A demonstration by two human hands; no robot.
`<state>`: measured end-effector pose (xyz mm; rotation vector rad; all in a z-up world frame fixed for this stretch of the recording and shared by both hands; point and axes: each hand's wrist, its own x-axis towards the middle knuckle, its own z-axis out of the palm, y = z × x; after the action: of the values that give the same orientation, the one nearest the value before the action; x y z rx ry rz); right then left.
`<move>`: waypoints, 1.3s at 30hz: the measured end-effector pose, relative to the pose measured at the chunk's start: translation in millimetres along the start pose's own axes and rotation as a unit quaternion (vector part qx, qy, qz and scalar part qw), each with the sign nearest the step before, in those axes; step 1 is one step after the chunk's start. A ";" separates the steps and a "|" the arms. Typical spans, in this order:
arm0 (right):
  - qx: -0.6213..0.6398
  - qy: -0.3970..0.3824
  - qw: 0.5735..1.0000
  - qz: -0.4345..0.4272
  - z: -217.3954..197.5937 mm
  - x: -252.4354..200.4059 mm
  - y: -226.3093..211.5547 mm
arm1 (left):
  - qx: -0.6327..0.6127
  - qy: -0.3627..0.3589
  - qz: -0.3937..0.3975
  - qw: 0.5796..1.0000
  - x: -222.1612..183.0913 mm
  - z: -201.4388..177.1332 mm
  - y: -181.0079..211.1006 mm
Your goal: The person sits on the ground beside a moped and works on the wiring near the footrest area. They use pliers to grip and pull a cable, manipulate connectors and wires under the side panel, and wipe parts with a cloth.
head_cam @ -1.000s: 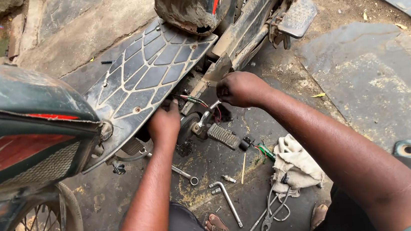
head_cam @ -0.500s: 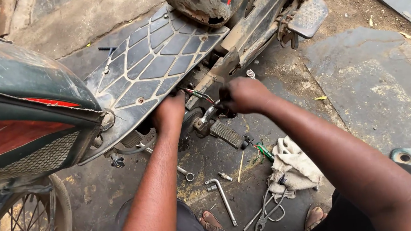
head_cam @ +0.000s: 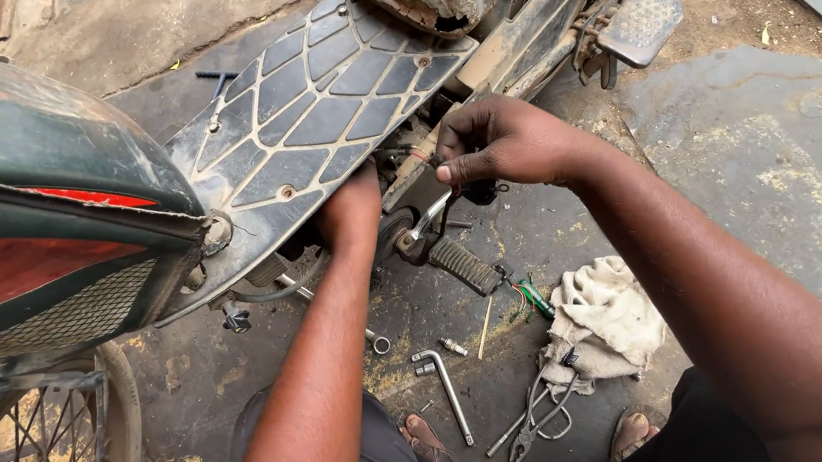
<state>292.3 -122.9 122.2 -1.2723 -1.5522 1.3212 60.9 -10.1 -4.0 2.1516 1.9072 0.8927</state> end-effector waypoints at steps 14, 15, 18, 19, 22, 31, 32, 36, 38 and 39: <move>0.023 0.138 0.990 0.017 13.7 -5.6 -7.1 | -0.330 -0.156 -0.190 0.911 15.8 -6.1 -2.9; 0.028 0.189 0.981 0.012 16.6 -3.4 -4.3 | -0.417 -0.225 -0.277 0.836 14.0 -23.9 8.8; 0.038 0.272 0.960 -0.050 27.2 2.1 4.1 | -0.440 -0.258 -0.297 0.807 11.6 -32.3 8.3; 0.038 0.271 0.960 -0.051 29.3 2.0 4.7 | -0.440 -0.257 -0.297 0.807 12.6 -29.2 5.1; -0.044 0.301 0.944 -0.126 37.6 5.4 12.8 | -0.481 -0.268 -0.289 0.783 13.6 -28.1 3.2; -0.211 0.300 0.927 -0.082 63.9 17.8 21.6 | -0.479 -0.244 -0.317 0.781 9.4 -37.6 24.1; -0.211 0.308 0.925 -0.076 65.7 19.8 22.9 | -0.488 -0.243 -0.313 0.778 9.3 -36.8 23.9; -0.220 0.328 0.916 -0.070 75.6 27.9 29.6 | -0.508 -0.235 -0.312 0.768 8.7 -32.8 22.0; -0.219 0.336 0.913 -0.073 78.6 29.8 29.1 | -0.512 -0.232 -0.313 0.766 8.4 -30.6 20.0; -0.219 0.345 0.910 -0.076 80.3 30.9 28.6 | -0.516 -0.230 -0.313 0.763 8.3 -29.7 18.7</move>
<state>215.4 -114.4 74.9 -1.6169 -1.4064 0.3357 62.2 -14.2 31.8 0.8636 1.2192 0.8328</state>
